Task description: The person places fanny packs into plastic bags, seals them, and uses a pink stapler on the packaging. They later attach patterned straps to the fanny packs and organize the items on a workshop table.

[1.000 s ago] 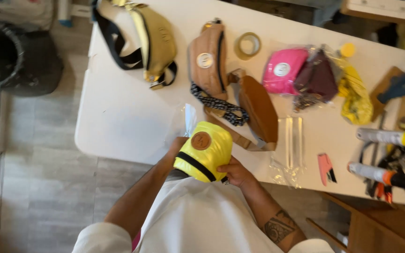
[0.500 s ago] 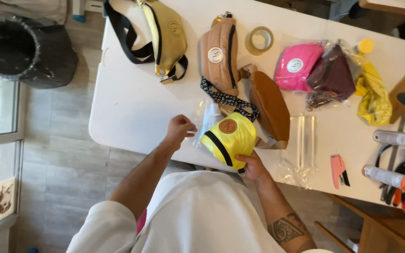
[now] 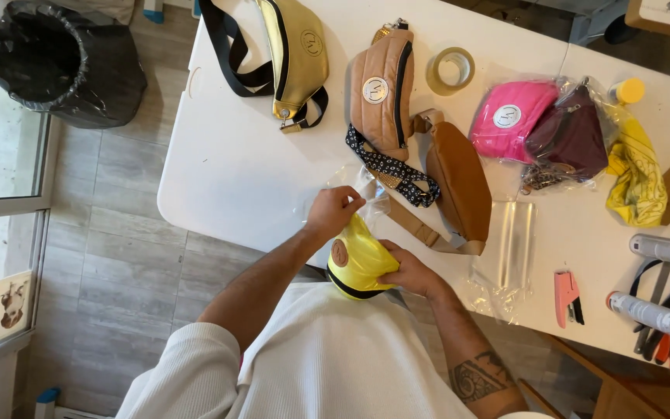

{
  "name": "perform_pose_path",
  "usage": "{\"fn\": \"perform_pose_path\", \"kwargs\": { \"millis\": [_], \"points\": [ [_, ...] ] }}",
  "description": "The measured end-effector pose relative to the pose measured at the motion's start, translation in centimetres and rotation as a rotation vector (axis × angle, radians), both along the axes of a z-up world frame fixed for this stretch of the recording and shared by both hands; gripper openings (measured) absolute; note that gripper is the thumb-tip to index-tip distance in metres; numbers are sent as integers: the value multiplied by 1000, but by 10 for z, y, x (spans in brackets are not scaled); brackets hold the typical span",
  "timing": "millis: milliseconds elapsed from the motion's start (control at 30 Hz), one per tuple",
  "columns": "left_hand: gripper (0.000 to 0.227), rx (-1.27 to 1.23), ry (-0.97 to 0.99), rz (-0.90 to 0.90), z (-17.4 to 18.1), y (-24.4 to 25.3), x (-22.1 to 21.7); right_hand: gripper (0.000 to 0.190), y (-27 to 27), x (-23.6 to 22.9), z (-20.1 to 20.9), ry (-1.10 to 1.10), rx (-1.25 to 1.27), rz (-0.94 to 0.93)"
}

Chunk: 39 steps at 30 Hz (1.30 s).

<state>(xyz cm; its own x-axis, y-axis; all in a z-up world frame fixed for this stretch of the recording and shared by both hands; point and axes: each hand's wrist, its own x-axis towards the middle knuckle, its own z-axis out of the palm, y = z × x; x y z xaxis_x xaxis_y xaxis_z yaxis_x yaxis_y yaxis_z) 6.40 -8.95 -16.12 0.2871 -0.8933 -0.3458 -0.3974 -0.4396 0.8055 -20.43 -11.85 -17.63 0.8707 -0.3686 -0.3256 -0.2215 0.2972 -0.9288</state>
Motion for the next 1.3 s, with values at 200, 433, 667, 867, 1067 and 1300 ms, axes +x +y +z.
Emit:
{"fn": "perform_pose_path", "kwargs": {
  "millis": [200,433,667,867,1067,1300],
  "points": [
    [14,-291,-156,-211,15,11,-9,50,-6,2,10,294,-11,101],
    [20,-292,-38,-166,10,42,-20,38,8,-8,-23,428,333,-285],
    [23,-105,-119,-151,-32,69,-19,40,33,19,-3,386,500,-668],
    [9,-114,8,2,-61,71,-26,47,40,35,-6,456,414,-745],
    [18,-141,-109,30,-39,71,-37,59,40,20,-35,518,298,-672],
    [27,-70,-70,74,-37,72,-29,50,32,26,4,500,327,-636]
  ]
}}
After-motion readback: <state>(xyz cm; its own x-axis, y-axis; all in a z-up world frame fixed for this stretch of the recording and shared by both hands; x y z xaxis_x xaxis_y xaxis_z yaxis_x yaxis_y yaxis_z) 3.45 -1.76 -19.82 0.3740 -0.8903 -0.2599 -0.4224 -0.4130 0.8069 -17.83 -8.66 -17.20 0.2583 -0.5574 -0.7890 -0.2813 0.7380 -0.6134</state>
